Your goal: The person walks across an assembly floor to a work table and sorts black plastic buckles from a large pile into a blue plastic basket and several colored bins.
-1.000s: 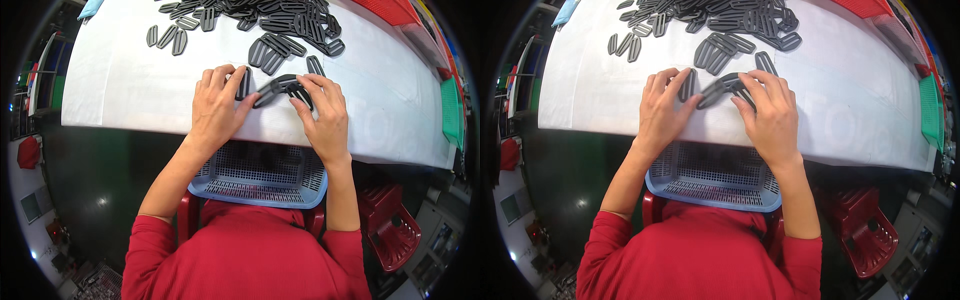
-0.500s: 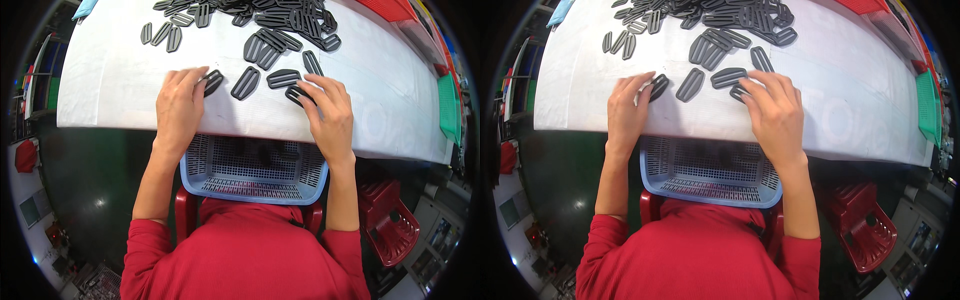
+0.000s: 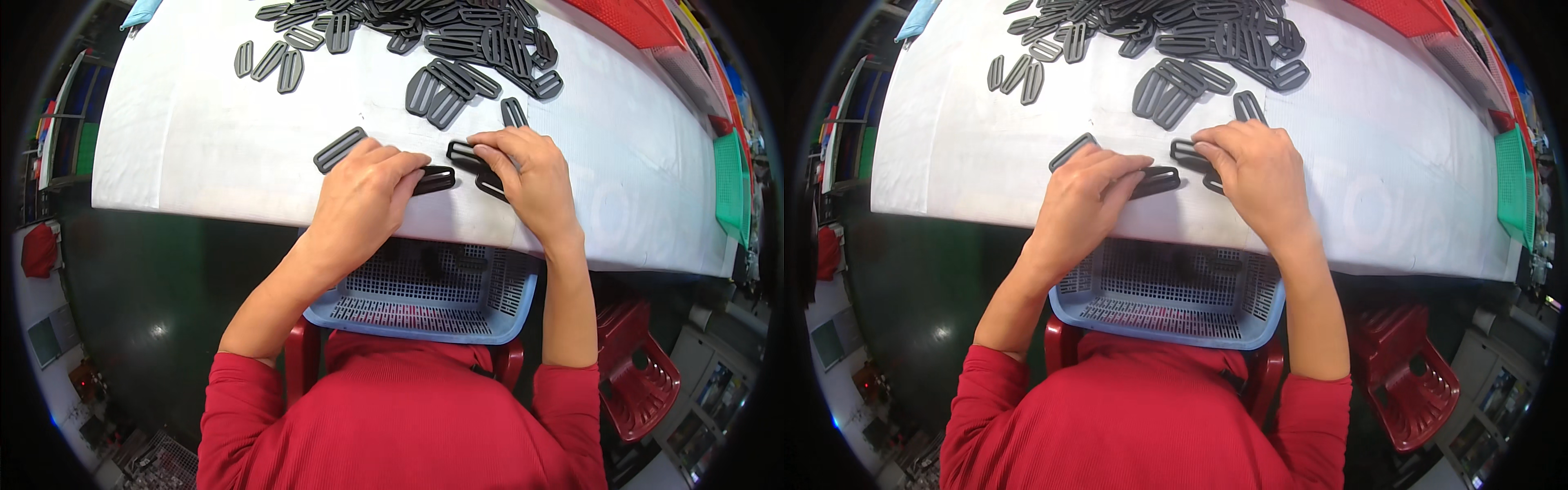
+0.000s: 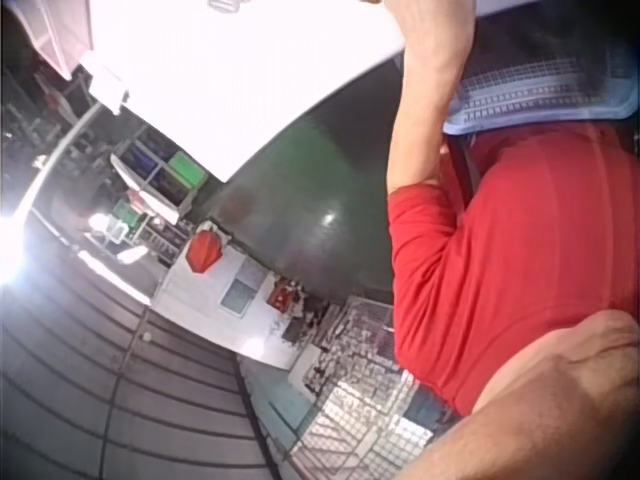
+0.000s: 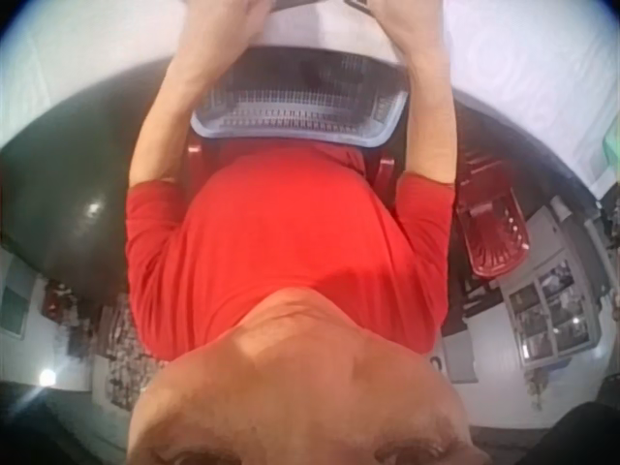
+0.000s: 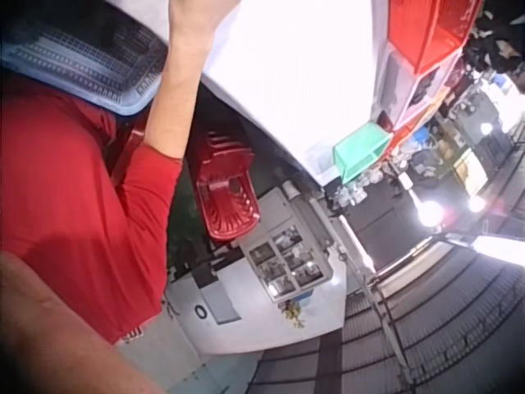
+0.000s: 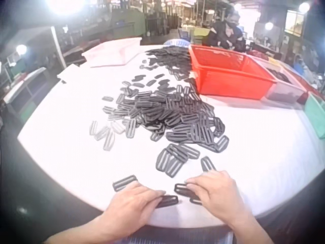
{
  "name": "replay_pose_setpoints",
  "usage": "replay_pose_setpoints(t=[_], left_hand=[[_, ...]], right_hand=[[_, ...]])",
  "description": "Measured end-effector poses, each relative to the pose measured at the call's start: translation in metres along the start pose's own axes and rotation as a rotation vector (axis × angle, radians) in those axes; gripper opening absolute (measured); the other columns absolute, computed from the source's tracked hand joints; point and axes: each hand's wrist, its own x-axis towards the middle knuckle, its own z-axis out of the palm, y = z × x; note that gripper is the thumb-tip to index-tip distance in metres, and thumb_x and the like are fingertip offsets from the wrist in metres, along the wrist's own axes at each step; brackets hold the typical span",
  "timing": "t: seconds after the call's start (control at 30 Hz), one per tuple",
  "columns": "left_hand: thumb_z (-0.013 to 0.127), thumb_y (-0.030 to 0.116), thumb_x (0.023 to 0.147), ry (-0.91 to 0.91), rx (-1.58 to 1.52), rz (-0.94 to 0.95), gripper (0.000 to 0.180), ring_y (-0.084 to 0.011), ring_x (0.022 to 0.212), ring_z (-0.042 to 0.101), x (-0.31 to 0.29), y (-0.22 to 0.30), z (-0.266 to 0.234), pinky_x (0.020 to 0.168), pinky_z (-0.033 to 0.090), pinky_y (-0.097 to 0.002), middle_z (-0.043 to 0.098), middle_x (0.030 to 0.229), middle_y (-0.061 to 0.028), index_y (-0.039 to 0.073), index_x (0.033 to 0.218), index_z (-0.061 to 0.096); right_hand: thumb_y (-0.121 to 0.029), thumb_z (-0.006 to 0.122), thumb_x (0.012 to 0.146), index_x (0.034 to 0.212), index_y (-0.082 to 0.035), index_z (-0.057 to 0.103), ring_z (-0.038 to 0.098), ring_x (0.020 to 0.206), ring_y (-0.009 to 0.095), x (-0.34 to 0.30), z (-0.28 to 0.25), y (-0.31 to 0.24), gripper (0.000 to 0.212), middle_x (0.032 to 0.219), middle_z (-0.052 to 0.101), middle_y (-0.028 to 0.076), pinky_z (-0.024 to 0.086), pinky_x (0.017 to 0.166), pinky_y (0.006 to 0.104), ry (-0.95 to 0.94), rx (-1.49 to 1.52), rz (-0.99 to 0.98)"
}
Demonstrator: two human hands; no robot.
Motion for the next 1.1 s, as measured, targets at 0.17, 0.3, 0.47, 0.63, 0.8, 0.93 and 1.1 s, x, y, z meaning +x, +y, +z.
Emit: replay_pose_setpoints(t=[0.17,0.3,0.47,0.63,0.8,0.93,1.1], left_hand=[[0.066,0.010,0.082,0.271,0.283,0.104,0.021,-0.0267,0.090,0.058,0.039,-0.005,0.006,0.079,0.048,-0.0350,0.065,0.100,-0.0087,0.003,0.102,0.068],[0.066,0.017,0.084,0.231,0.441,0.068,0.025,-0.0254,0.093,0.057,0.063,-0.014,0.018,0.079,0.048,-0.0356,0.064,0.102,-0.0069,0.004,0.105,0.068],[0.065,0.019,0.084,0.187,0.580,0.104,0.029,-0.0218,0.099,0.056,0.062,-0.020,0.019,0.080,0.046,-0.0356,0.063,0.108,-0.0028,0.008,0.110,0.067],[0.063,0.017,0.084,0.198,0.679,0.096,0.029,-0.0215,0.101,0.056,0.066,-0.032,0.013,0.081,0.045,-0.0354,0.063,0.110,-0.0023,0.008,0.111,0.067],[0.065,0.016,0.083,0.189,0.505,0.140,0.031,-0.0228,0.101,0.055,0.069,-0.014,0.015,0.082,0.045,-0.0351,0.063,0.111,-0.0029,0.007,0.112,0.066],[0.066,0.016,0.083,0.130,0.424,0.223,0.028,-0.0244,0.100,0.055,0.057,-0.008,0.024,0.085,0.045,-0.0372,0.062,0.111,-0.0047,0.008,0.110,0.067],[0.065,0.007,0.081,0.022,0.281,0.155,0.030,-0.0267,0.105,0.055,0.040,-0.005,-0.004,0.090,0.045,-0.0359,0.061,0.114,-0.0075,0.007,0.111,0.066]], right_hand=[[-0.021,0.072,0.078,0.100,-0.007,0.069,0.060,0.091,0.026,0.046,0.013,0.006,0.026,0.095,0.066,0.006,0.048,0.077,0.0358,0.319,-0.131,-0.131],[-0.020,0.075,0.074,0.100,-0.008,0.069,0.062,0.091,0.025,0.071,0.025,0.012,0.029,0.091,0.064,0.006,0.049,0.079,0.0363,0.294,-0.230,-0.140],[-0.016,0.073,0.076,0.105,-0.008,0.068,0.065,0.080,0.024,0.058,-0.006,0.019,0.030,0.085,0.067,0.009,0.051,0.074,0.0335,0.154,0.164,0.214],[-0.015,0.074,0.076,0.104,-0.004,0.069,0.064,0.079,0.022,0.013,-0.052,0.063,0.030,0.087,0.067,0.009,0.050,0.074,0.0308,0.005,0.545,0.495],[-0.017,0.074,0.076,0.101,-0.005,0.070,0.061,0.083,0.022,0.005,-0.037,0.050,0.029,0.094,0.062,0.009,0.049,0.075,0.0332,0.221,0.006,0.371],[-0.020,0.075,0.076,0.100,-0.007,0.070,0.060,0.087,0.024,0.013,-0.008,0.019,0.028,0.092,0.062,0.008,0.049,0.077,0.0372,0.181,-0.030,0.148],[-0.017,0.072,0.079,0.101,-0.008,0.071,0.059,0.091,0.026,0.025,0.002,0.015,0.024,0.097,0.058,0.008,0.049,0.081,0.0368,0.259,-0.067,0.027]])
